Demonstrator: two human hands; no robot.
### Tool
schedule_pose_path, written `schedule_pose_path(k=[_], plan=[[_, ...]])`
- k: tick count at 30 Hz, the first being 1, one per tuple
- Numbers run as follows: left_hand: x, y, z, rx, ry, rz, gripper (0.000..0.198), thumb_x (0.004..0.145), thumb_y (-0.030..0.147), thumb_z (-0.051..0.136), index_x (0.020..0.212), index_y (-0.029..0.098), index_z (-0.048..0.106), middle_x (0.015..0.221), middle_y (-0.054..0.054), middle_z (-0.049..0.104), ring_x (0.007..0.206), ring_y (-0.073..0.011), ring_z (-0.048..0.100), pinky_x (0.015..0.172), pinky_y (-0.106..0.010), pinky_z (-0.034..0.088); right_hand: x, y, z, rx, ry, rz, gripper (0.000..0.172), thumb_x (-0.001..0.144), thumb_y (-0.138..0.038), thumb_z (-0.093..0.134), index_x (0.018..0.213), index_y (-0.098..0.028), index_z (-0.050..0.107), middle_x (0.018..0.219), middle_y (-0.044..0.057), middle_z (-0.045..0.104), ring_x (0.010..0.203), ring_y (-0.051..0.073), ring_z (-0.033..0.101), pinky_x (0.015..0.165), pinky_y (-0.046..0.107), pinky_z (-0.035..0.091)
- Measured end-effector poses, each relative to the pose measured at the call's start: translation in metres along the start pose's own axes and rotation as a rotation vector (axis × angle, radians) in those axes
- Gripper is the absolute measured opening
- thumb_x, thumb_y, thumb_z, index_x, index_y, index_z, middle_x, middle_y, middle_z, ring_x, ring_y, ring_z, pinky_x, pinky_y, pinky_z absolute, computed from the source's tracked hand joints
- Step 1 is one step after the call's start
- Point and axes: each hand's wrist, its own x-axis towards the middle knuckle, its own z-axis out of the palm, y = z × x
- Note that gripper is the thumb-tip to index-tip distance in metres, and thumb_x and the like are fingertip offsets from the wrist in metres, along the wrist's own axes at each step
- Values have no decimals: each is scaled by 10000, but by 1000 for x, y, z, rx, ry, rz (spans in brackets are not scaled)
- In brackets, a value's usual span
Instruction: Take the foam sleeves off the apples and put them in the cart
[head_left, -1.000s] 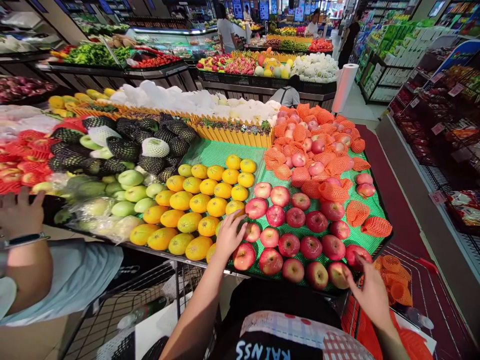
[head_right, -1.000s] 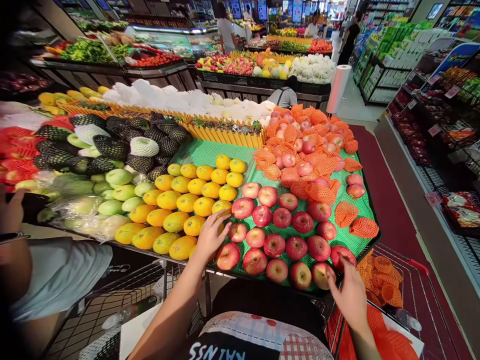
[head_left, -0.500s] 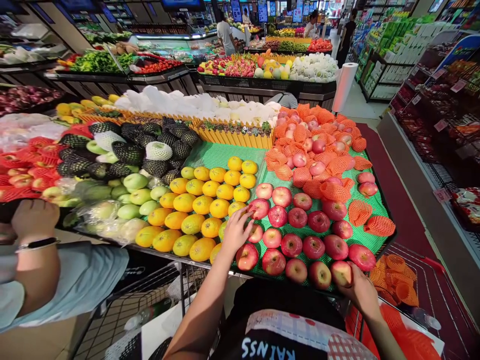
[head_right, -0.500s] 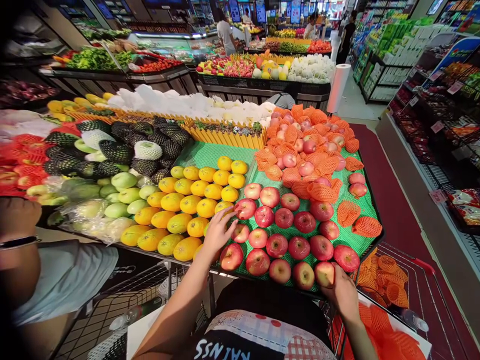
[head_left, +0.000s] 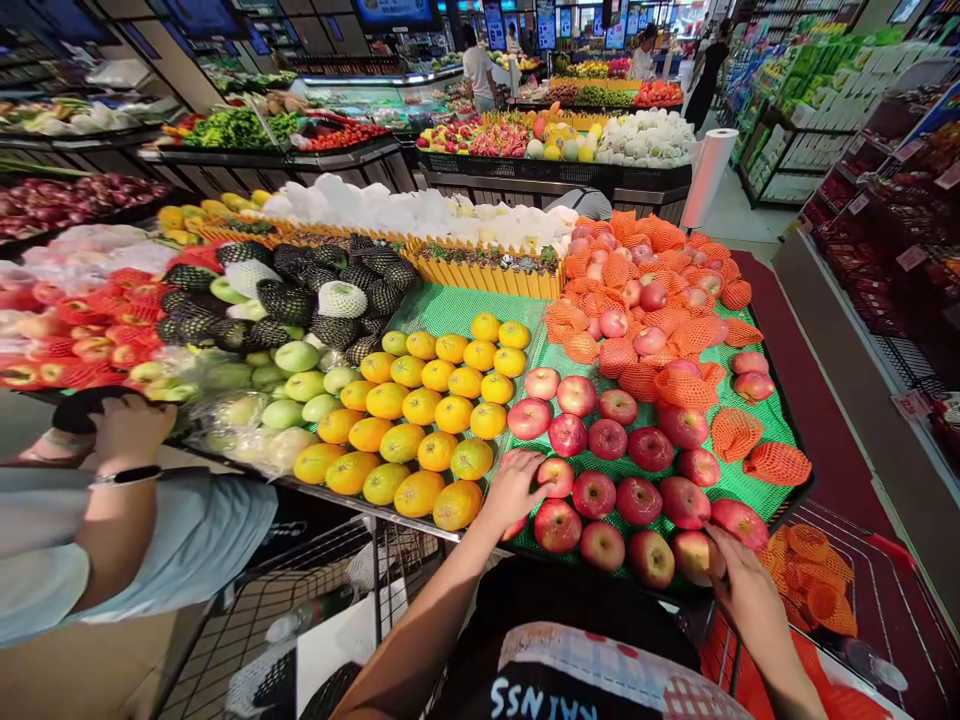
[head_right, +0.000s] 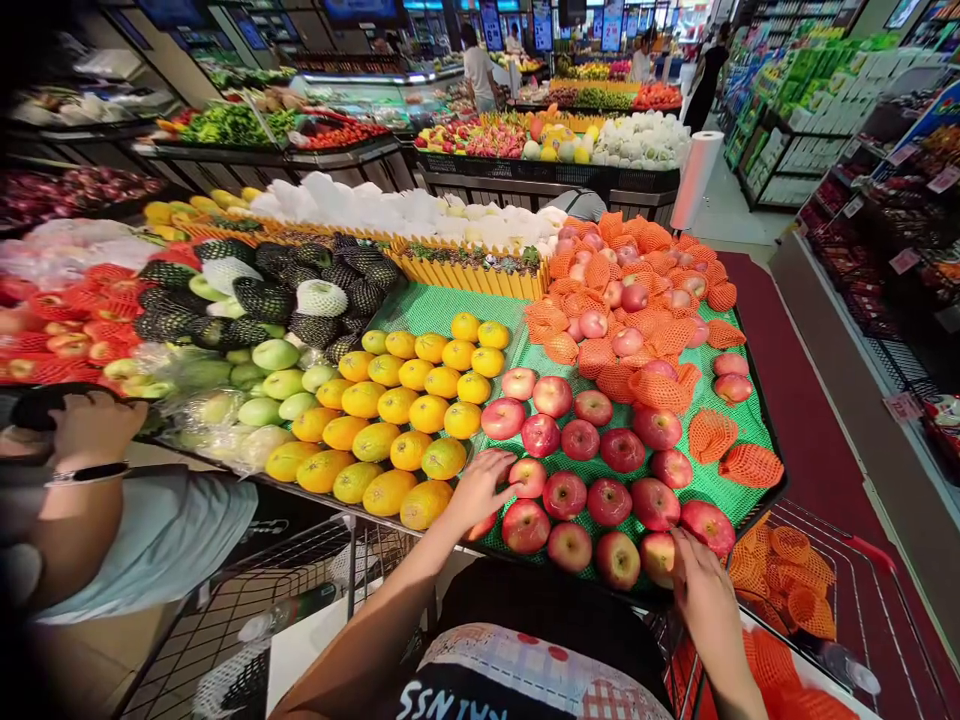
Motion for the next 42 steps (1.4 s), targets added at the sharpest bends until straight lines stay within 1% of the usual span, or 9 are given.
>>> schedule_pose_path(k=[4, 8, 13, 18, 24, 27, 34, 38, 42], plan=[[10, 3, 21, 11, -87, -83, 667, 917, 612, 780, 1393, 161, 660, 1507, -230, 661, 1523, -455, 527, 1293, -683, 381, 9, -19, -7, 122, 142, -192, 447, 1080, -236, 417, 1468, -229, 638, 1541, 132, 643, 1413, 315, 620, 1170, 533, 511], [19, 0, 17, -22, -176, -40, 562, 913, 573, 796, 1297, 177, 687, 1387, -201, 723, 1522, -445, 525, 1343, -704, 271, 8, -36, -9, 207, 103, -136, 415, 1102, -317, 452, 1453, -228, 654, 1529, 134, 650, 1404, 319, 624, 1171, 537, 519], [18, 2, 17, -98, -160, -42, 703, 873, 408, 846, 1501, 230, 584, 1589, -178, 608, 1552, -405, 499, 1329, -658, 341, 5, -45, -10, 240, 46, -109, 410, 1120, -355, 454, 1455, -221, 648, 1545, 138, 638, 1429, 319, 607, 1177, 533, 522], [15, 10, 20, -55, -203, -127, 801, 897, 391, 813, 1601, 163, 506, 1641, -217, 563, 1644, -431, 369, 1369, -648, 262, 10, -49, -7, 207, 45, -118, 420, 1128, -385, 446, 1457, -225, 653, 1521, 136, 651, 1393, 328, 636, 1129, 530, 555], [24, 13, 4, -3, -171, -88, 479, 887, 540, 829, 1192, 183, 735, 1237, -158, 773, 1293, -390, 670, 1347, -644, 280, 17, -50, 3, 240, 111, -181, 392, 1137, -354, 465, 1449, -222, 663, 1518, 139, 660, 1387, 316, 652, 1125, 524, 575], [26, 14, -5, -13, -215, -92, 483, 846, 578, 867, 1097, 184, 744, 1146, -137, 781, 1237, -381, 685, 1292, -609, 374, 20, -47, 14, 272, 111, -202, 405, 1132, -368, 477, 1472, -235, 651, 1560, 145, 631, 1422, 338, 629, 1165, 571, 548], [15, 65, 6, 71, -72, -119, 518, 863, 425, 834, 1304, 207, 671, 1363, -169, 705, 1313, -405, 619, 1170, -566, 465, 51, -39, 49, 77, 109, -244, 565, 1043, -413, 529, 1557, -179, 540, 1555, 171, 627, 1446, 397, 575, 1168, 629, 513], [25, 94, 26, 31, -206, 74, 692, 767, 472, 883, 1363, 212, 647, 1416, -164, 688, 1328, -407, 603, 1221, -553, 411, 78, -53, 67, -41, 132, -220, 697, 944, -454, 625, 1519, -74, 523, 1453, 243, 666, 1361, 447, 591, 1182, 658, 458], [38, 95, 39, 119, -310, 68, 761, 685, 505, 910, 1317, 156, 667, 1304, -188, 727, 1282, -426, 610, 1254, -552, 375, 89, -65, 78, -168, 65, -168, 677, 858, -390, 690, 1447, -95, 534, 1414, 231, 674, 1332, 454, 579, 1216, 638, 387]])
